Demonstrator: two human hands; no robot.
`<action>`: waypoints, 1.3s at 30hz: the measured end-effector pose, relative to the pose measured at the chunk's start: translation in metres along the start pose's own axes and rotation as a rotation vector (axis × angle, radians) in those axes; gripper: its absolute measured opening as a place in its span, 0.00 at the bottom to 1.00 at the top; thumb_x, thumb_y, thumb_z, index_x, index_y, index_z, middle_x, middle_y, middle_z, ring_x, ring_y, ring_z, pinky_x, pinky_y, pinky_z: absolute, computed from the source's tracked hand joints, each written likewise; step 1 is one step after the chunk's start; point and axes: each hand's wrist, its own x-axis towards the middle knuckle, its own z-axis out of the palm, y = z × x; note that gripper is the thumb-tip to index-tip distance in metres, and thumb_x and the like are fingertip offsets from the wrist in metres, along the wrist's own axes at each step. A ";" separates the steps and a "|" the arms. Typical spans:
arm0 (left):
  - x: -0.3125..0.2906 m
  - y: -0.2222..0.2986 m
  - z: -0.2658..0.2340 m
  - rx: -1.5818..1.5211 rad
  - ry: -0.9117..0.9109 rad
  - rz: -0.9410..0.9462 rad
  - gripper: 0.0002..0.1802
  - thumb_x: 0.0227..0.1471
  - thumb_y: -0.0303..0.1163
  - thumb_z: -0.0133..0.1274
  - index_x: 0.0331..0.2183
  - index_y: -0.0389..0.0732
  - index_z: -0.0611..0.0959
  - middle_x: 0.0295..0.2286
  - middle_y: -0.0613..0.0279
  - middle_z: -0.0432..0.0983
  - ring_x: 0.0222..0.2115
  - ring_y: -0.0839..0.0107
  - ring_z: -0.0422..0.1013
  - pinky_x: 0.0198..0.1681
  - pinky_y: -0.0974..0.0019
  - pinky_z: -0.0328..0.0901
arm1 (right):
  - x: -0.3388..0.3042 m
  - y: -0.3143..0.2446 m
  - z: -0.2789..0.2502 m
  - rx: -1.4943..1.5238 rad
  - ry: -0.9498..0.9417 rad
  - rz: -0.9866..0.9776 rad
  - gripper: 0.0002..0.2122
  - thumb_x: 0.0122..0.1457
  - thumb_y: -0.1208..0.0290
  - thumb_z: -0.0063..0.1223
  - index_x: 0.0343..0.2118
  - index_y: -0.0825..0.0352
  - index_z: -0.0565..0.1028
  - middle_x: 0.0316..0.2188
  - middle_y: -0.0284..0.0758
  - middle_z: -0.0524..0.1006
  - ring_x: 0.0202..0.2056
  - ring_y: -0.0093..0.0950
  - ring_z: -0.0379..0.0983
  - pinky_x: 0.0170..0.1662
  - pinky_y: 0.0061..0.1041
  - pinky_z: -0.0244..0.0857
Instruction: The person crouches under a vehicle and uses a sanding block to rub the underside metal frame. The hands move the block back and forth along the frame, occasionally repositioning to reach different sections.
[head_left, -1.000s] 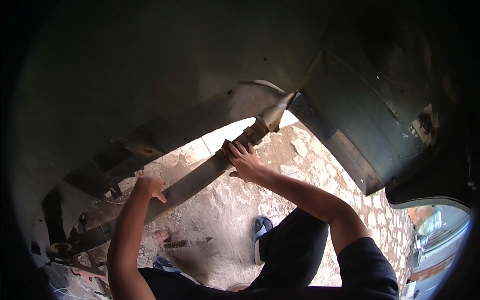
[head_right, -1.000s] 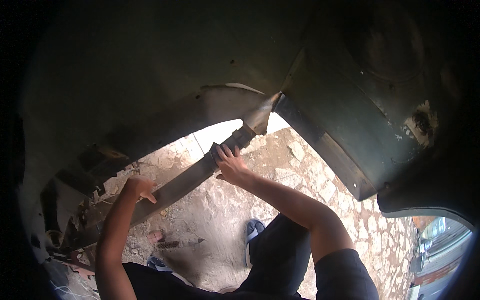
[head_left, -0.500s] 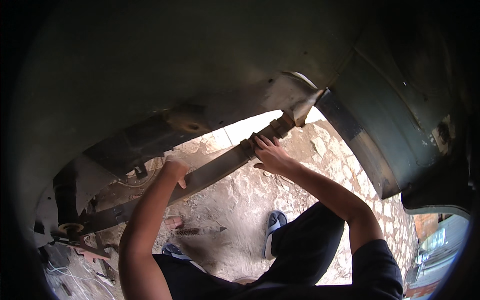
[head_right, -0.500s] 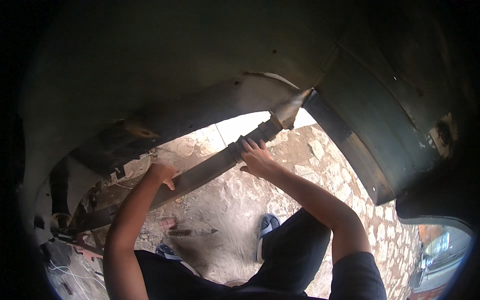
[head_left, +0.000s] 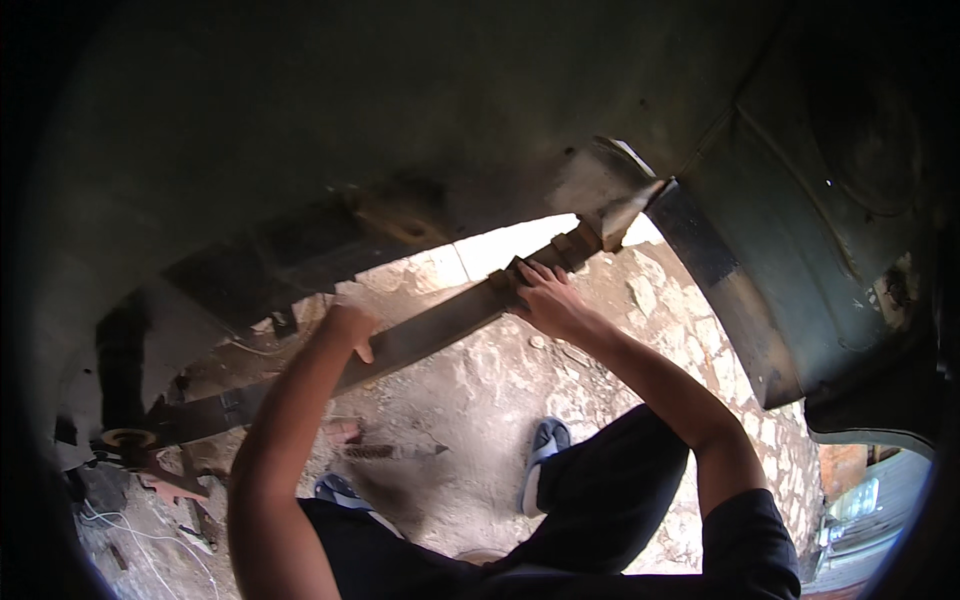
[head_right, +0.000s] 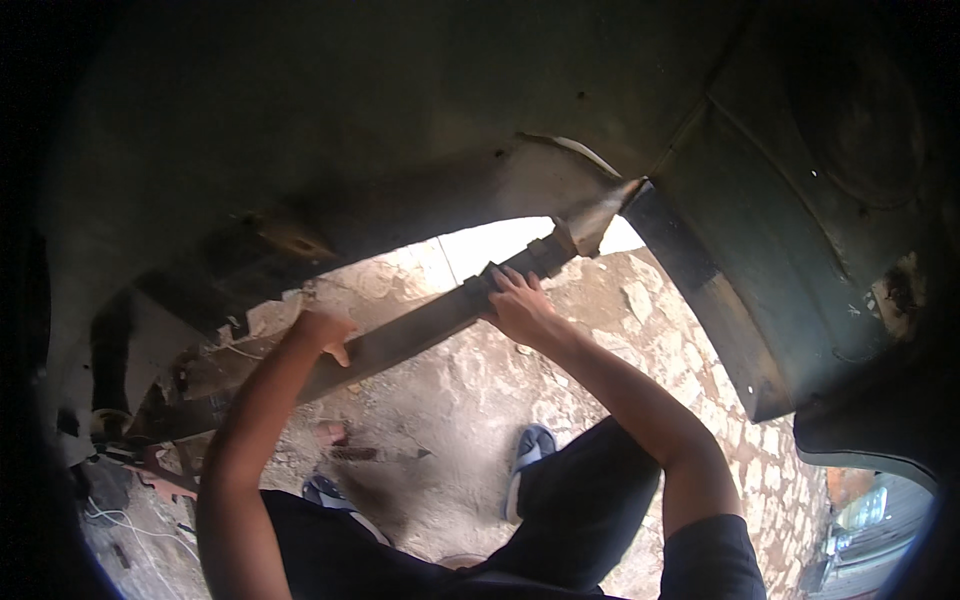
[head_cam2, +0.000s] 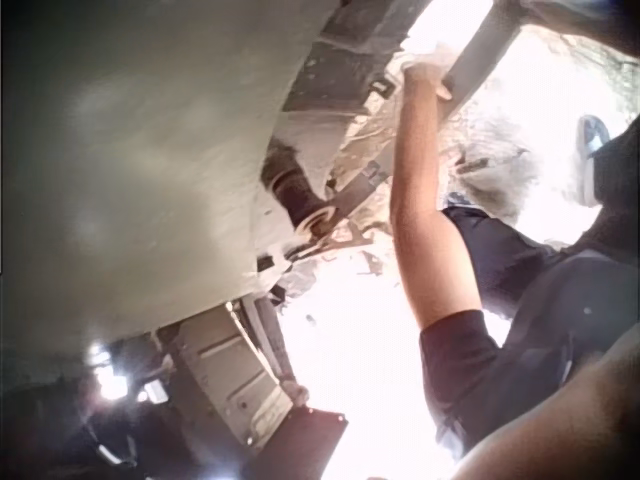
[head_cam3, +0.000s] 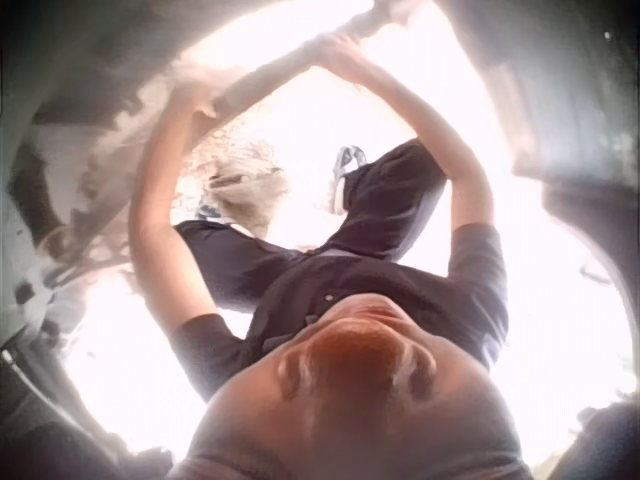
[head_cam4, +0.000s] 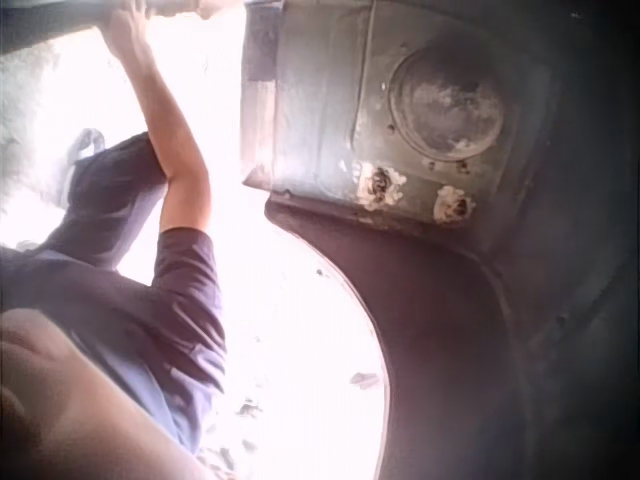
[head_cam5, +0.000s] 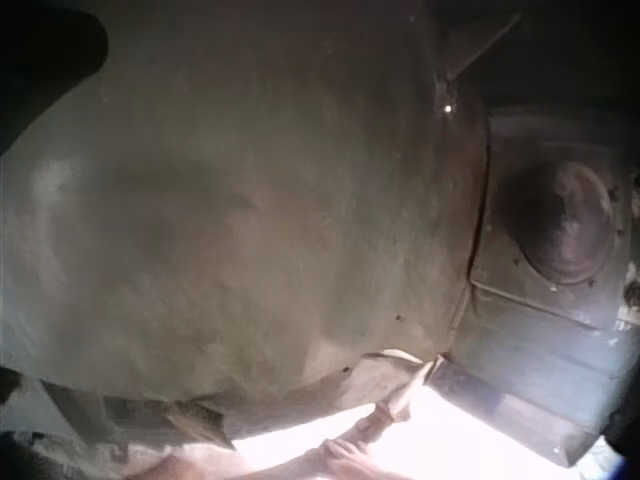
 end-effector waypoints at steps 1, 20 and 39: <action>-0.001 -0.004 0.000 -0.007 0.003 -0.008 0.40 0.35 0.56 0.68 0.49 0.45 0.79 0.43 0.54 0.79 0.46 0.56 0.74 0.48 0.54 0.68 | 0.004 -0.001 0.002 0.022 0.072 -0.017 0.30 0.58 0.54 0.55 0.59 0.67 0.66 0.64 0.46 0.58 0.65 0.43 0.52 0.60 0.55 0.51; -0.004 0.002 -0.001 -0.010 0.004 -0.018 0.38 0.36 0.58 0.66 0.45 0.44 0.81 0.41 0.55 0.79 0.45 0.56 0.75 0.48 0.54 0.69 | -0.003 -0.009 -0.008 -0.069 -0.070 -0.004 0.39 0.54 0.51 0.60 0.63 0.68 0.58 0.66 0.48 0.53 0.66 0.46 0.47 0.62 0.58 0.47; -0.005 0.006 -0.005 0.088 -0.006 -0.017 0.37 0.37 0.59 0.66 0.45 0.43 0.81 0.41 0.54 0.80 0.45 0.56 0.75 0.48 0.55 0.69 | -0.015 -0.015 -0.018 -0.061 -0.154 -0.008 0.38 0.54 0.53 0.60 0.61 0.72 0.60 0.65 0.47 0.54 0.66 0.45 0.48 0.62 0.59 0.48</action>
